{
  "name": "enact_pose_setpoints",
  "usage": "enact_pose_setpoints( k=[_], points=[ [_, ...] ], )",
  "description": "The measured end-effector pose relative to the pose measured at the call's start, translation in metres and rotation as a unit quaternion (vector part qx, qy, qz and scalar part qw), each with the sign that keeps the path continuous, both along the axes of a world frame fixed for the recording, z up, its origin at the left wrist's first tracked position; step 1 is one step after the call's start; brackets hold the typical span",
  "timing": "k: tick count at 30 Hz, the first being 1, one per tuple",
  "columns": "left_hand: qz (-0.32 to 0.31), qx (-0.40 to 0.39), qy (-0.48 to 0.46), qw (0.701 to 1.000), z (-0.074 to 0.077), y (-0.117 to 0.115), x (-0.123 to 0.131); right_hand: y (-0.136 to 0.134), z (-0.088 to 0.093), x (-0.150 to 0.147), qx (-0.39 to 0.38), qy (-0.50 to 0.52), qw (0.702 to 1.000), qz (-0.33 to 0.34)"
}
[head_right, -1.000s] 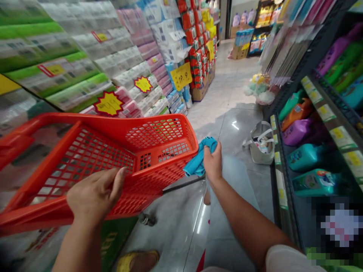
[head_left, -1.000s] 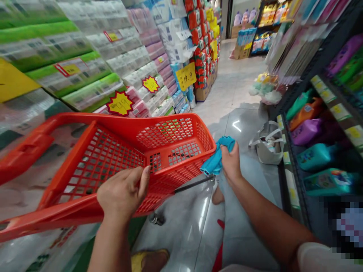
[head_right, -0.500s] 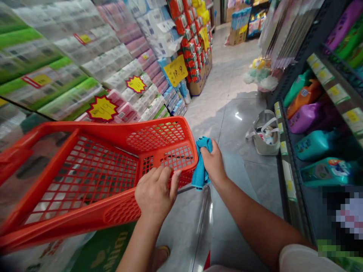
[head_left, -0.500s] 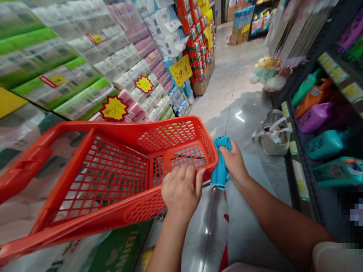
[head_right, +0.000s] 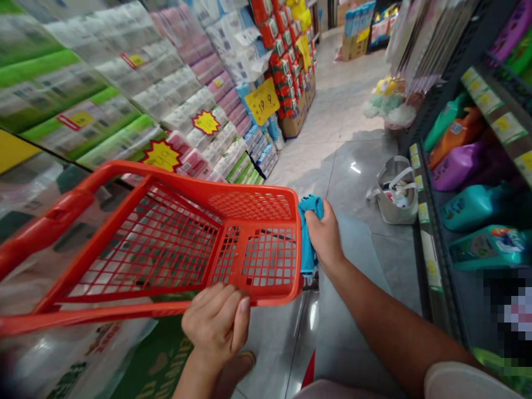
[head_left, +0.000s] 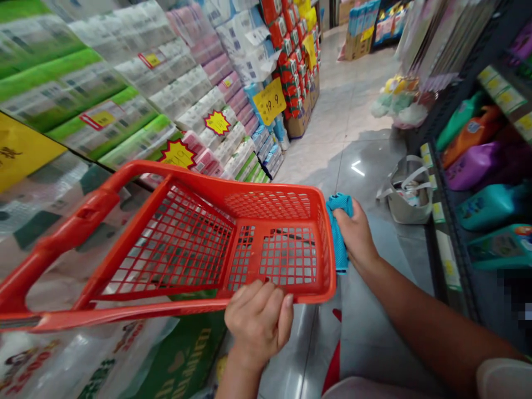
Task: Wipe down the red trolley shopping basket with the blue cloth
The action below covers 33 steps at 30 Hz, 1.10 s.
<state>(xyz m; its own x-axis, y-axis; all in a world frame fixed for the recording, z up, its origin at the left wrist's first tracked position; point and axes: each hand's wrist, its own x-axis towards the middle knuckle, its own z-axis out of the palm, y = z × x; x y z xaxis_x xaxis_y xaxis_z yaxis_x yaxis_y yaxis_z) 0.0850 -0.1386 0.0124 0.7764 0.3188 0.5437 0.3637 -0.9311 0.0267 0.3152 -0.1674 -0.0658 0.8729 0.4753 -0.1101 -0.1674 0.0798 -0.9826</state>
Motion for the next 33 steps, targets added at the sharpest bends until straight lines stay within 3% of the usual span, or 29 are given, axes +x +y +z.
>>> enact_pose_setpoints(
  k=[4, 8, 12, 14, 18, 23, 28, 30, 33],
  points=[
    [0.062, -0.032, 0.011, 0.998, 0.005, -0.006, -0.014, -0.006, -0.009, -0.017, 0.015, -0.015, 1.000, 0.006],
    [0.098, -0.082, 0.040, 0.991, 0.003, -0.029, -0.004, 0.005, -0.008, -0.030, 0.008, -0.010, 0.999, 0.030],
    [0.138, -0.060, 0.039, 0.988, -0.006, -0.048, 0.002, -0.006, -0.004, -0.063, 0.000, -0.057, 0.998, 0.002],
    [0.164, -0.042, 0.050, 0.984, -0.008, -0.051, -0.004, -0.020, -0.005, -0.081, 0.014, -0.087, 0.996, 0.022],
    [0.160, -0.019, 0.094, 0.982, -0.009, -0.047, -0.027, -0.026, -0.007, -0.088, 0.043, -0.112, 0.989, 0.086],
    [0.144, 0.002, 0.131, 0.981, -0.008, -0.047, -0.046, -0.027, -0.005, -0.094, 0.023, -0.075, 0.996, 0.045],
    [0.165, 0.007, 0.120, 0.979, -0.005, -0.053, -0.047, -0.062, -0.005, -0.127, 0.085, -0.161, 0.969, 0.167],
    [0.164, 0.005, 0.116, 0.980, -0.004, -0.054, -0.048, -0.057, -0.012, -0.121, 0.071, -0.138, 0.977, 0.148],
    [0.161, 0.006, 0.113, 0.981, -0.004, -0.055, -0.051, -0.040, -0.025, -0.111, -0.009, -0.041, 0.997, 0.072]
  ],
)
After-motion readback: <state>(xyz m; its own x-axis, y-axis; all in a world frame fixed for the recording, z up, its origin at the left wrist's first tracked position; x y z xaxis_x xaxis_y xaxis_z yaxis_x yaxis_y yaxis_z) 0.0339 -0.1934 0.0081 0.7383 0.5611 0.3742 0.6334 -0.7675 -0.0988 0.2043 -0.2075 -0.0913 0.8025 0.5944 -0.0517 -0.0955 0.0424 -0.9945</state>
